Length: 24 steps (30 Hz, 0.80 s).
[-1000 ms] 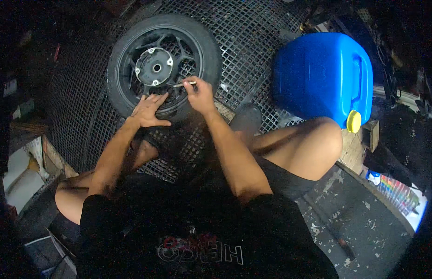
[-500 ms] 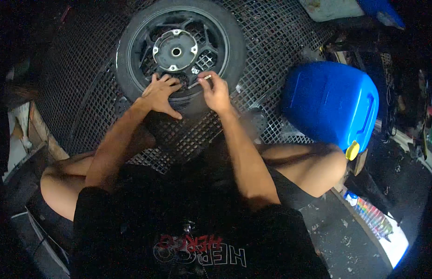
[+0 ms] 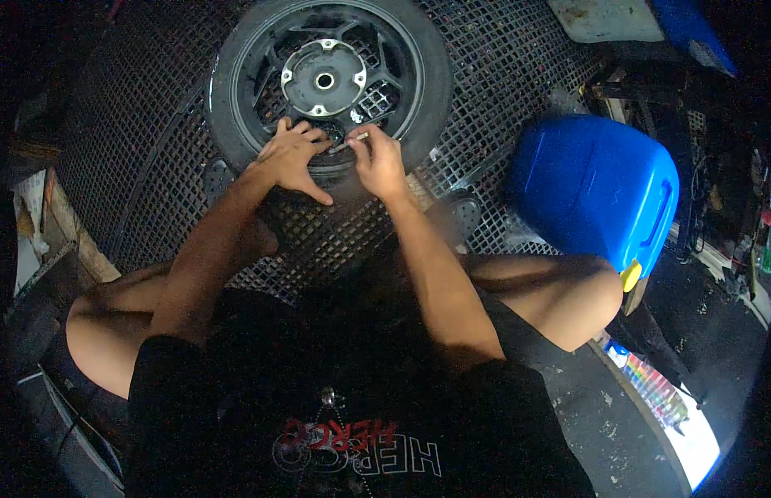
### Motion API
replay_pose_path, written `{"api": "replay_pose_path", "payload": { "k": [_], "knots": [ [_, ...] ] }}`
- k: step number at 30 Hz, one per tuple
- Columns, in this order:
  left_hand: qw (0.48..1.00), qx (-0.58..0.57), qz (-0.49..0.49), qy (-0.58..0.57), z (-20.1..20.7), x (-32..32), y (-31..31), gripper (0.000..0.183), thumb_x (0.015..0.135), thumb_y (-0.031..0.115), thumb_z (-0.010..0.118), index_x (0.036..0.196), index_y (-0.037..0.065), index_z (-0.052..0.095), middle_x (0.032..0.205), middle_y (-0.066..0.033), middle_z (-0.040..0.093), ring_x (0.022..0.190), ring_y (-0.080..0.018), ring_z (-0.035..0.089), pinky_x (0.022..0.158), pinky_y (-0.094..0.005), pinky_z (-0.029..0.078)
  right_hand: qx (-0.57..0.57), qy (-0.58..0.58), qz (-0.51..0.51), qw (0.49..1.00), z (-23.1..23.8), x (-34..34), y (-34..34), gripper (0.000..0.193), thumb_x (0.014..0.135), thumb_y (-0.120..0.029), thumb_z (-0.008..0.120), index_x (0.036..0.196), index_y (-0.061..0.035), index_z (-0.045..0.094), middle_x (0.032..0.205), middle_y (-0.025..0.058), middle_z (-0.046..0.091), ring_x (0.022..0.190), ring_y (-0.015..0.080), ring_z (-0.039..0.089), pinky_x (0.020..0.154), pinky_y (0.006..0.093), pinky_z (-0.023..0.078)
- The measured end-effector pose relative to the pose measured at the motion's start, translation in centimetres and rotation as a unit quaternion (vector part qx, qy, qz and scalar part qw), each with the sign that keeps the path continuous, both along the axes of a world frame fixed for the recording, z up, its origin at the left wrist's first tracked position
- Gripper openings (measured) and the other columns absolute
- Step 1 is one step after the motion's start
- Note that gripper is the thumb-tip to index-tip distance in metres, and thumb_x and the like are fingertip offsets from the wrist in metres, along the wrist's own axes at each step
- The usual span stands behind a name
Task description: The person applies liquid to a motorcycle tire using a small applicator, turns on an air compressor switch, and breaks the tire bead using a tire changer lever.
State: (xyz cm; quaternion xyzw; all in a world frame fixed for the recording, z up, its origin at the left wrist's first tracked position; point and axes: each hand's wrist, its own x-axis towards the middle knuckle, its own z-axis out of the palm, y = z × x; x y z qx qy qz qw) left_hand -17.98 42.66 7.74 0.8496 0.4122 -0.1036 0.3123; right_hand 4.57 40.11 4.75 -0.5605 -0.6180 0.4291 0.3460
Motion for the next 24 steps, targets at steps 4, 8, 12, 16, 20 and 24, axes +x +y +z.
{"api": "replay_pose_path", "payload": {
  "k": [4,8,12,16,20,24],
  "knots": [
    [1.0,-0.004,0.0,0.015,-0.3,0.3,0.0,0.127,0.047,0.086,0.081,0.141,0.001,0.066,0.138,-0.0104,0.063,0.129,-0.0293,0.052,0.11,-0.0517,0.032,0.002,-0.021,-0.001,1.0,0.6,-0.1,0.3,0.011,0.097,-0.008,0.071,0.104,0.0,0.067,0.09,0.0213,0.075,0.077,0.0369,0.075,0.07,0.0423,0.056],
    [1.0,-0.005,-0.003,0.017,-0.6,0.2,0.1,0.128,0.047,0.086,0.08,0.141,0.001,0.066,0.136,-0.0103,0.064,0.128,-0.0295,0.052,0.111,-0.0538,0.031,-0.045,-0.049,-0.015,0.998,0.8,-0.2,0.7,0.01,0.097,-0.007,0.07,0.103,0.0006,0.066,0.088,0.0236,0.074,0.082,0.0415,0.074,0.072,0.0443,0.056],
    [1.0,-0.009,0.006,0.007,-0.6,0.2,0.0,0.127,0.047,0.086,0.081,0.14,0.001,0.067,0.135,-0.0102,0.065,0.127,-0.0298,0.053,0.111,-0.056,0.031,-0.031,-0.074,-0.007,0.997,1.0,-0.7,0.7,0.009,0.096,-0.003,0.068,0.101,0.0026,0.064,0.087,0.0244,0.074,0.085,0.0427,0.075,0.075,0.0464,0.057],
    [1.0,-0.015,0.005,0.012,-0.3,0.6,0.2,0.121,0.047,0.086,0.081,0.135,0.003,0.071,0.139,-0.0099,0.066,0.13,-0.0281,0.053,0.113,-0.0474,0.03,-0.048,-0.073,-0.039,0.995,0.7,-0.6,1.0,0.01,0.095,-0.001,0.068,0.1,0.0042,0.062,0.085,0.0256,0.073,0.085,0.0439,0.074,0.076,0.0484,0.057],
    [1.0,-0.016,0.009,0.0,-0.5,0.1,0.1,0.124,0.046,0.084,0.083,0.137,0.002,0.069,0.132,-0.0103,0.066,0.126,-0.0305,0.054,0.112,-0.0567,0.031,-0.058,-0.086,-0.014,0.994,0.9,-1.4,1.2,0.011,0.095,0.0,0.069,0.101,0.0045,0.061,0.083,0.0261,0.072,0.085,0.0444,0.074,0.076,0.0509,0.056],
    [0.999,-0.034,0.006,0.017,-0.2,0.6,0.4,0.123,0.046,0.084,0.083,0.135,0.002,0.07,0.133,-0.0105,0.066,0.127,-0.031,0.054,0.115,-0.0573,0.028,-0.058,-0.097,-0.051,0.992,0.4,-1.4,1.0,0.011,0.093,-0.001,0.069,0.099,0.0043,0.061,0.079,0.0256,0.071,0.082,0.0458,0.073,0.074,0.0539,0.055]
  ]
}}
